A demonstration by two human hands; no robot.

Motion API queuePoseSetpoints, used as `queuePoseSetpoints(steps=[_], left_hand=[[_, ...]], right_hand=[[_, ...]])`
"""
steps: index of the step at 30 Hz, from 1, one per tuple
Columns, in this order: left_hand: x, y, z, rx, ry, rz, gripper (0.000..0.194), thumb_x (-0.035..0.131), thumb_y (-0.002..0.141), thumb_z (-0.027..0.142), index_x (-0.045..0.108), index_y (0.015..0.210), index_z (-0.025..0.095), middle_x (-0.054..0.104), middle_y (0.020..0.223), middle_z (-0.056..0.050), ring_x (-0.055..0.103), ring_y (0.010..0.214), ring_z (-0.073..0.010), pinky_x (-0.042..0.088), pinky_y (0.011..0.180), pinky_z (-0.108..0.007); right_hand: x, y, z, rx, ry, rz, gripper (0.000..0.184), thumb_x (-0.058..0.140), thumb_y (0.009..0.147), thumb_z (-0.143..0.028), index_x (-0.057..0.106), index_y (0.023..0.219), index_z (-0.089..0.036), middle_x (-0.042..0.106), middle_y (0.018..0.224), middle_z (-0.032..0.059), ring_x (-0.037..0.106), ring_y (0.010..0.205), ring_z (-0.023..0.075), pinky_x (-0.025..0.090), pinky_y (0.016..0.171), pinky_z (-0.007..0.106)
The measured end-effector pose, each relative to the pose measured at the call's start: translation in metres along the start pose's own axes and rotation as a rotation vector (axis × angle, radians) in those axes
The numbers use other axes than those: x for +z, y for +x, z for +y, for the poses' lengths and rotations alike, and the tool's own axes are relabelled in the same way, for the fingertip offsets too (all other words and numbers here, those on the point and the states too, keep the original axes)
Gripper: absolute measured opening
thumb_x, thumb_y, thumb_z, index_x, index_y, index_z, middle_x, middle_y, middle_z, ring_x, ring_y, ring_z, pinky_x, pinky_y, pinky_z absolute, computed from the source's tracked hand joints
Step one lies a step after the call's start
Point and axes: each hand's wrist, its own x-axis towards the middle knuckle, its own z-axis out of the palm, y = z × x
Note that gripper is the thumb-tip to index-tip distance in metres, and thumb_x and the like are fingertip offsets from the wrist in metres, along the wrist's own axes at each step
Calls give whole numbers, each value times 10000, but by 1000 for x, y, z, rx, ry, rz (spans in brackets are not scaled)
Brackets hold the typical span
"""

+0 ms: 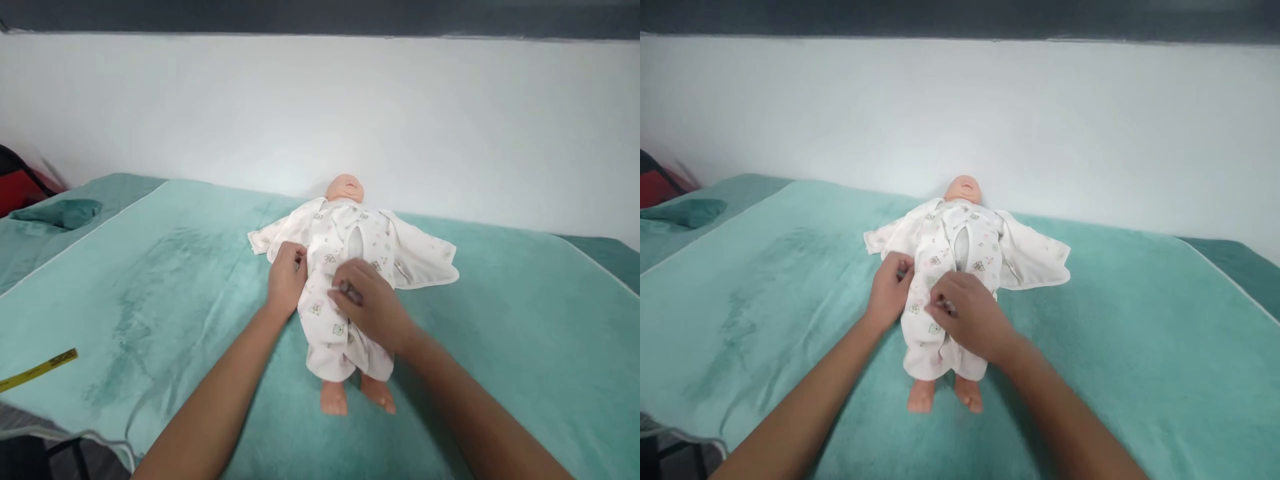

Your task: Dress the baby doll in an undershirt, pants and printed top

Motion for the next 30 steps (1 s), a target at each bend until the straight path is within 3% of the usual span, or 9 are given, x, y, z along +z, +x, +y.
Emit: queuePoseSetpoints(steps=[4,6,9,15,21,26,30], left_hand=[[-37,-81,15,-42,-29,-254,64,491,862,164,539,853,205,583,873,-16,556,796,-150,466,744,-287],[-52,-114,24,-20,-56,-379,183,496,818,95,559,942,214,596,1003,-32,574,898,-156,477,824,-303],[-60,-144,38,-20,-97,-405,355,559,776,82,538,1095,236,574,1182,-60,565,1069,-190,466,938,-345],[-54,-156,50,-82,-124,-340,294,625,808,196,526,1081,244,576,1129,-47,576,1024,-186,473,943,-358],[-48,-164,46,-80,-161,-226,552,772,634,148,495,1101,249,525,1135,-36,550,1068,-188,452,962,-339],[-46,-176,51,-121,-213,-188,245,687,763,212,518,940,223,547,950,-11,577,887,-150,468,832,-296],[-54,-185,56,-167,-210,-129,147,644,796,213,499,820,218,560,825,15,572,773,-135,467,738,-265]], right_hand=[[-25,-30,-14,-94,-8,-447,193,601,885,-264,501,740,-185,555,748,-41,501,758,116,364,813,299],[-31,-36,-18,-123,-68,-513,150,627,848,-253,526,760,-185,565,767,-39,504,784,122,347,833,311],[-27,-44,-24,-150,-201,-509,100,643,794,-229,557,797,-179,593,838,-6,505,854,159,328,839,335],[-13,-51,-31,-117,-255,-457,78,546,819,-163,545,740,-160,598,757,21,509,798,161,318,842,338],[-20,-54,-28,-124,24,-433,88,549,776,-119,510,710,-162,557,663,-37,485,691,101,345,838,279],[-27,-55,-31,-158,300,-584,99,636,749,-155,557,689,-166,585,673,-55,527,711,85,381,740,205],[-25,-53,-33,-188,392,-626,52,642,808,-196,650,761,-179,660,758,-51,575,751,87,398,790,215]])
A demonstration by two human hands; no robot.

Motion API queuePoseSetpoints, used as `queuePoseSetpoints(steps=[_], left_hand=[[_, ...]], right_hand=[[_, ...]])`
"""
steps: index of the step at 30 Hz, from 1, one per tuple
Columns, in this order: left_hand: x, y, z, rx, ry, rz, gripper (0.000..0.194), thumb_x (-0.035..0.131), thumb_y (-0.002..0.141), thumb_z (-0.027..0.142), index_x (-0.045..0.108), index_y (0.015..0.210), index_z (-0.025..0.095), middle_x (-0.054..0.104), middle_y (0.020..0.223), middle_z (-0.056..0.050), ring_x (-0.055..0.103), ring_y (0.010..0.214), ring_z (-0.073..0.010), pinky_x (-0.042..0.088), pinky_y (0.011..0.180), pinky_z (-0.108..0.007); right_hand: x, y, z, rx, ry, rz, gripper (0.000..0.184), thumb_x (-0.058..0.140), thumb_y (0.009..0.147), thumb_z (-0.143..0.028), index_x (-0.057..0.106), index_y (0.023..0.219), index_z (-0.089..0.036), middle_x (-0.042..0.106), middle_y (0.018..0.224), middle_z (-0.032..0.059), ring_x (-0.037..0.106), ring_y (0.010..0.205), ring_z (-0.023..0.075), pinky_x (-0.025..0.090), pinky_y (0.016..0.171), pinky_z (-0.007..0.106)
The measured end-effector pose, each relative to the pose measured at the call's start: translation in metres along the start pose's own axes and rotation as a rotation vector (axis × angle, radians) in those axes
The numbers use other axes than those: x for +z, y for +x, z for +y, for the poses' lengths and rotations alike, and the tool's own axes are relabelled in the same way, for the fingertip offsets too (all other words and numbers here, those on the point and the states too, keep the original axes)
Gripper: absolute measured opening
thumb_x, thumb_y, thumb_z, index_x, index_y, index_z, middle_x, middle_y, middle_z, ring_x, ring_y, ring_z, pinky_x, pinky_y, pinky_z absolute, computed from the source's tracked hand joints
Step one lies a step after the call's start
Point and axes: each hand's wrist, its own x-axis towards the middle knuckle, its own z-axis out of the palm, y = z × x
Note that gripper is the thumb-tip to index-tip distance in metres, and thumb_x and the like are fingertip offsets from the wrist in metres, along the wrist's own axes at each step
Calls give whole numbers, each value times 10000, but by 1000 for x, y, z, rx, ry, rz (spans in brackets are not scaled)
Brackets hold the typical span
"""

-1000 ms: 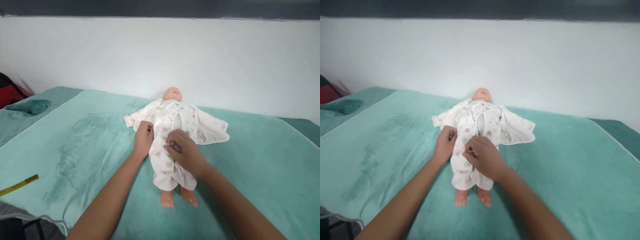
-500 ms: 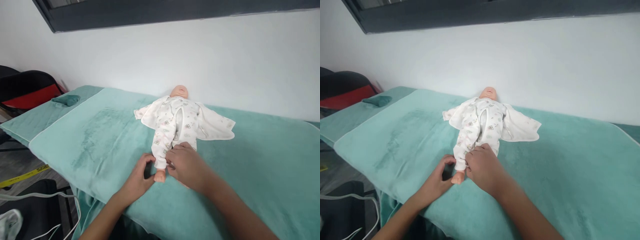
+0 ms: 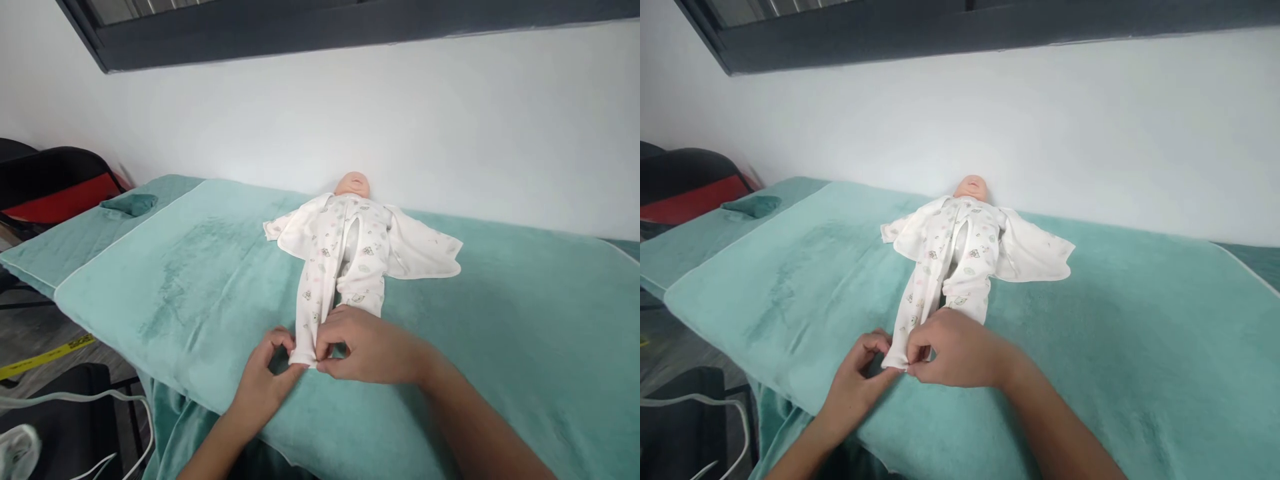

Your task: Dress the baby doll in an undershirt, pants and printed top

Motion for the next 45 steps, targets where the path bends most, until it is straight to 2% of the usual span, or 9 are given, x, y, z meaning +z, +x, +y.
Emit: queuePoseSetpoints(steps=[5,8,14,18,22,27,36,40,45], left_hand=[[-10,-5,4,103,105,-23,111,588,838,199,504,770,225,583,783,12,594,721,-143,488,679,-276],[-9,-9,5,179,238,-8,87,589,846,184,525,846,242,600,826,-2,613,755,-157,518,685,-295],[5,-16,20,487,468,98,348,614,835,130,519,1147,251,587,1123,-95,570,1103,-236,528,909,-413],[21,1,37,590,663,-42,369,594,851,116,514,1200,204,591,1228,-115,494,1250,-273,436,1053,-481],[36,21,46,560,827,-172,333,567,889,192,520,1218,204,624,1199,-100,547,1203,-277,378,1083,-567],[40,28,44,544,841,-171,236,577,877,211,553,1111,207,641,1080,-68,606,1079,-239,378,1081,-551],[37,22,52,522,656,-138,253,693,822,309,535,994,210,622,1013,-49,594,1022,-221,408,1056,-507],[36,22,56,507,556,-175,173,661,859,320,528,919,227,639,922,-4,611,923,-173,379,1085,-493],[35,14,59,543,510,-222,90,511,904,139,526,885,225,641,825,14,587,816,-145,357,1107,-478]], right_hand=[[-23,-14,-2,128,190,-50,150,570,900,-289,684,875,-195,676,818,-26,596,724,92,422,694,214],[-41,-36,3,338,152,75,275,564,901,-420,641,786,-181,622,723,-15,548,658,102,388,606,222],[-38,-60,32,599,-49,26,238,666,776,-423,626,751,-189,612,725,-6,522,640,124,326,548,238],[-24,-53,38,586,-153,6,255,702,741,-468,640,813,-232,644,763,-1,552,676,163,309,562,263],[-7,-48,37,524,-381,113,242,622,815,-482,580,820,-244,668,791,49,564,676,217,259,575,313],[11,-47,38,448,-566,172,83,476,858,-234,527,818,-182,634,738,42,532,642,161,194,590,300],[1,-59,25,272,-261,117,266,512,817,-216,330,631,-164,440,558,-42,327,535,74,192,542,246],[-8,-68,22,261,-178,93,249,524,833,-222,371,643,-171,472,620,-27,394,601,88,271,570,221],[-23,-77,15,226,2,-45,176,559,824,-196,451,687,-176,521,656,-30,470,651,92,365,646,203]])
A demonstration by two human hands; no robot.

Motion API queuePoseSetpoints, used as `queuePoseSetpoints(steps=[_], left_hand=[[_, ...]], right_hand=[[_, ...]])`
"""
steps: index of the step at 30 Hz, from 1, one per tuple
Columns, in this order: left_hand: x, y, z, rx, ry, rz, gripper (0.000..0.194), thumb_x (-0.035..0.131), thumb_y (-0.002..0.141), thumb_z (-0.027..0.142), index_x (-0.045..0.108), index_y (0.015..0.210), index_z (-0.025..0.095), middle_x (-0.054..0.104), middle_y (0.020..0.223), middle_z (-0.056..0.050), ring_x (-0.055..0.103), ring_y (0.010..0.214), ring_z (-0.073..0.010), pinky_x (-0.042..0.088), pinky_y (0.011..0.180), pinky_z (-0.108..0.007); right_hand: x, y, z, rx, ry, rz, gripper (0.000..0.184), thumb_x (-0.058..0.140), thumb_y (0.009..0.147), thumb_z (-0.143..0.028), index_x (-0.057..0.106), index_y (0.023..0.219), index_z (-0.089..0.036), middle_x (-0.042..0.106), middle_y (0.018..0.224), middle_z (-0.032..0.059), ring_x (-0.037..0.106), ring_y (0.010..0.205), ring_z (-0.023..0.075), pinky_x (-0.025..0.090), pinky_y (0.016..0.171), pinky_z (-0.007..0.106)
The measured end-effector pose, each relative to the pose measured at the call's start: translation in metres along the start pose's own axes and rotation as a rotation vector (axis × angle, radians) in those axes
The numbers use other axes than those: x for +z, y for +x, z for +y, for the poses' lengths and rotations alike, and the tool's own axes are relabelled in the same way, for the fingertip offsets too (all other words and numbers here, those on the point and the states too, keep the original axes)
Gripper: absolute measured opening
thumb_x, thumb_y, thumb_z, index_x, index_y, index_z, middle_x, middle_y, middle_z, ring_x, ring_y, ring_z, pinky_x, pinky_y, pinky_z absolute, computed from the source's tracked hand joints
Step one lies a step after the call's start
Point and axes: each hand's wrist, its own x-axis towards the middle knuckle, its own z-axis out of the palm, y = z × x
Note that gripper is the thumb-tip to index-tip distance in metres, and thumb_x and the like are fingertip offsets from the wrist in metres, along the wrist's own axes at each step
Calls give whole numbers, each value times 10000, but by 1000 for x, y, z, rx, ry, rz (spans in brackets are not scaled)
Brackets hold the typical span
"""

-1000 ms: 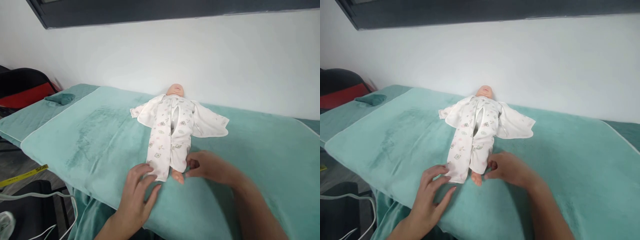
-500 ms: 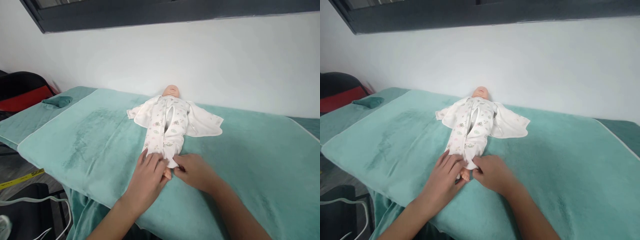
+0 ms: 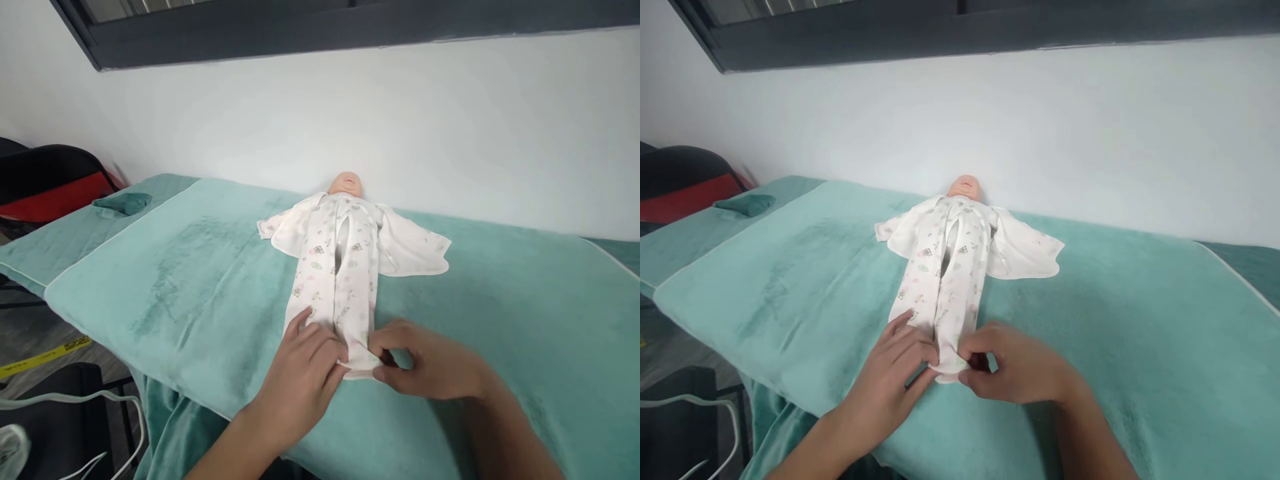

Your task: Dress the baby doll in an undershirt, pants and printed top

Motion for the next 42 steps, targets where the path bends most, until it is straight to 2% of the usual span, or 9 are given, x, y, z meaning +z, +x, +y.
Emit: queuePoseSetpoints(steps=[7,12,15,18,21,26,34,38,42], left_hand=[[-12,-15,1,64,-132,-6,45,581,873,193,554,878,228,636,805,-2,576,807,-166,406,1057,-457],[-17,14,-46,-235,-268,262,161,486,934,226,553,790,200,625,823,-24,593,796,-148,497,760,-304],[-13,61,-87,-404,-254,292,178,505,924,320,616,847,204,656,892,-27,611,857,-162,498,825,-315],[-5,124,-123,-387,-225,306,180,506,901,306,644,965,209,664,1057,-45,602,1028,-184,483,943,-339],[1,185,-147,-321,-130,198,207,486,878,223,650,1001,193,640,1147,-69,575,1103,-202,446,1003,-359],[0,247,-177,-381,-92,0,164,538,856,284,645,922,179,660,1081,-71,595,1031,-213,439,970,-356],[-22,266,-202,-369,-303,-399,214,628,793,414,583,833,209,596,858,-12,518,701,-134,363,607,-255],[-18,264,-201,-355,-364,-333,180,595,819,339,498,750,203,479,713,20,419,612,-110,292,561,-244],[1,259,-203,-414,-298,-68,193,545,851,265,417,720,204,403,637,43,369,584,-110,304,584,-252]], right_hand=[[-7,-1,12,65,299,-240,291,640,857,-419,619,744,-151,527,676,-13,463,643,96,355,605,212],[-11,10,23,148,304,310,401,520,923,-504,558,724,-158,492,690,-5,425,656,103,327,605,232],[-29,27,30,243,278,685,329,550,895,-491,606,812,-177,594,812,18,516,754,140,381,670,254],[-62,61,46,280,212,960,251,585,850,-436,658,874,-197,662,960,34,584,892,187,426,790,304],[-101,105,69,232,153,1129,230,578,816,-384,667,907,-192,674,1034,46,586,996,205,421,887,336],[-141,160,99,237,70,948,266,612,766,-417,629,873,-174,664,1042,54,583,981,204,400,915,345],[-161,156,116,94,102,597,360,610,795,-525,508,765,-181,643,1058,33,557,932,187,403,795,281],[-160,169,116,129,-71,755,259,527,861,-449,503,804,-197,626,871,-3,531,805,159,369,739,270],[-158,185,112,244,-293,870,194,486,884,-385,500,801,-210,592,746,-16,495,691,153,325,689,269]])
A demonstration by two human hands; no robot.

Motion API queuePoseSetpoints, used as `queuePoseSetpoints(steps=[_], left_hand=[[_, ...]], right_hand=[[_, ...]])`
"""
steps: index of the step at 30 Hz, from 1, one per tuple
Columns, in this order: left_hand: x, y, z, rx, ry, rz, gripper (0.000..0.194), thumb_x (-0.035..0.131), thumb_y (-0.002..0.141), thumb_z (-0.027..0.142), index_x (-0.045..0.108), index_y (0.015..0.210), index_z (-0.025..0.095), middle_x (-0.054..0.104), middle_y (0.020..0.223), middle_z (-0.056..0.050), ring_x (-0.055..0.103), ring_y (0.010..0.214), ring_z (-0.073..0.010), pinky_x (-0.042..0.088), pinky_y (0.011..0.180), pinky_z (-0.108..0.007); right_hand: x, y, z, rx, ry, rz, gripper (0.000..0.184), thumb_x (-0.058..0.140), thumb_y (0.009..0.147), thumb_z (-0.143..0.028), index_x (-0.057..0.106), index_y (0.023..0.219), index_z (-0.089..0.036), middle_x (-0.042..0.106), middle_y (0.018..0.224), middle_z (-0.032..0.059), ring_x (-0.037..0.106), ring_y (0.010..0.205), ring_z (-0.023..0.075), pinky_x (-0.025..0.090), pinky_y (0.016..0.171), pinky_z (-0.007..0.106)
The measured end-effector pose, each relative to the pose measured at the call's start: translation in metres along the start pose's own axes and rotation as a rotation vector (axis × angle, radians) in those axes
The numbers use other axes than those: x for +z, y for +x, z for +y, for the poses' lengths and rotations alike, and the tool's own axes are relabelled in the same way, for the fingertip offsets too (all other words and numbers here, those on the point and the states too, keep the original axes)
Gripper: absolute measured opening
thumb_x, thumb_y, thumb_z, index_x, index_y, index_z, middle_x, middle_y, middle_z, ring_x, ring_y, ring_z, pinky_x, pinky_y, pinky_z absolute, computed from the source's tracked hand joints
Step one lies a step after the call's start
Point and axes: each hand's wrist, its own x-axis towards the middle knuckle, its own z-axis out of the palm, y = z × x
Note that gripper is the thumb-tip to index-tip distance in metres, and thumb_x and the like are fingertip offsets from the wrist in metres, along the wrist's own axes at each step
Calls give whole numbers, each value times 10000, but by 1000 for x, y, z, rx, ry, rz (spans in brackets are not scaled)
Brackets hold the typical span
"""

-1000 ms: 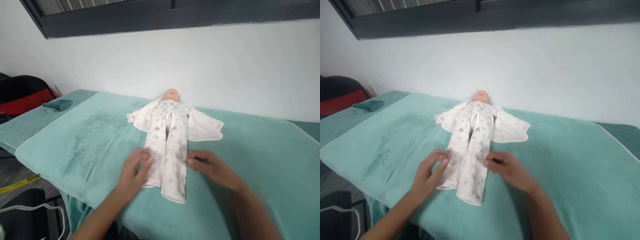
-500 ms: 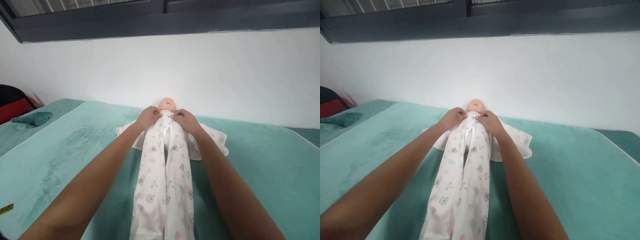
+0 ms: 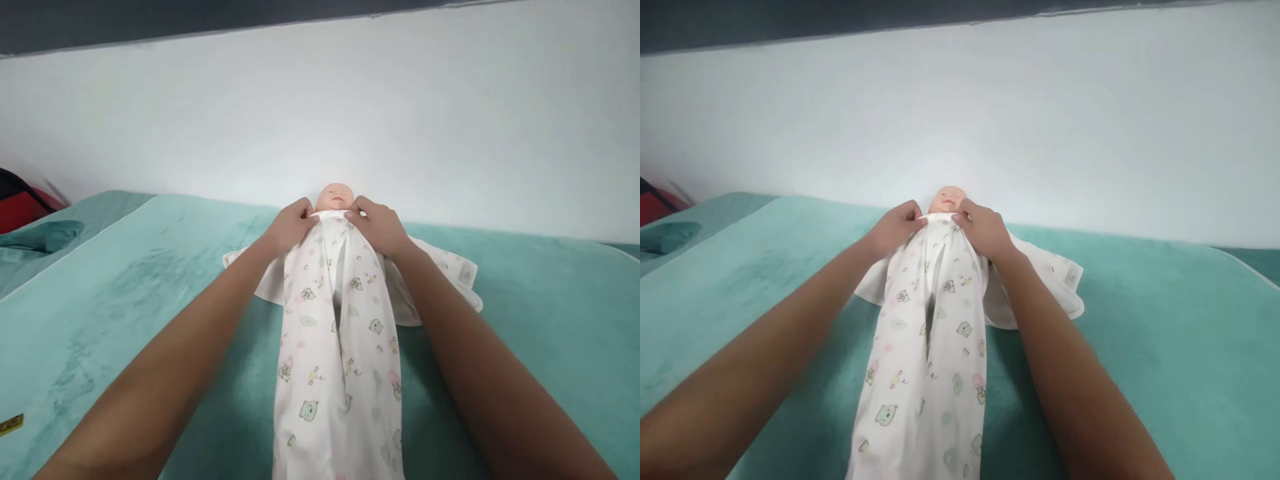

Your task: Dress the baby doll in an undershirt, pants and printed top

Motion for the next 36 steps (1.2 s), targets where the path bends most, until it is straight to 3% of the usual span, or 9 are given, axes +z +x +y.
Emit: queuePoseSetpoints(steps=[3,6,11,16,19,23,27,32,36], left_hand=[[18,-2,-8,-1,9,203,161,520,863,226,413,744,208,476,676,35,453,651,-127,374,670,-273],[32,-13,-18,60,-87,325,44,448,887,178,462,871,216,618,877,-7,579,847,-155,439,815,-305],[37,-55,-43,173,35,451,195,432,883,162,519,1051,211,610,1126,-81,552,1098,-206,425,979,-370],[29,-95,-47,86,252,335,189,442,877,169,535,1035,213,601,1079,-78,560,1005,-215,467,868,-361],[24,-106,-44,87,417,149,165,445,887,189,564,1000,197,617,1038,-88,557,964,-236,463,841,-377],[19,-107,-43,135,560,33,160,463,875,186,617,916,173,625,1053,-123,549,995,-276,454,851,-406],[20,-105,-44,71,387,47,216,439,884,188,640,963,176,656,1037,-112,585,988,-264,471,846,-400],[20,-105,-41,4,-52,150,360,412,905,213,558,1234,213,665,1162,-73,621,991,-201,495,878,-355],[19,-104,-40,4,-60,90,417,480,841,187,567,1248,210,686,1037,-56,618,898,-198,499,828,-350]], right_hand=[[6,1,-2,34,-4,70,188,486,879,-368,518,788,-206,617,798,1,514,718,161,326,686,276],[11,-6,2,89,140,114,218,483,881,-405,552,821,-206,637,823,10,546,754,170,357,691,282],[13,-25,2,124,342,235,192,522,838,-367,600,902,-203,672,953,24,588,906,189,418,813,315],[-4,-50,-39,37,261,147,170,505,842,-298,634,917,-218,664,1048,21,574,963,188,412,853,324],[-12,-70,-71,12,-13,36,138,499,855,-288,606,800,-220,646,876,24,538,779,171,369,692,300],[-11,-97,-95,112,-279,23,334,510,890,-404,472,628,-200,559,671,36,409,575,141,230,558,292],[-2,-110,-104,210,-267,-32,404,521,877,-509,489,612,-207,564,639,38,408,539,143,213,543,291],[-2,-110,-108,307,-234,-62,313,506,847,-384,440,603,-200,561,631,11,423,559,146,242,539,280],[-18,-108,-98,360,-112,-87,230,523,767,-310,407,604,-197,509,595,-10,399,548,126,252,503,264]])
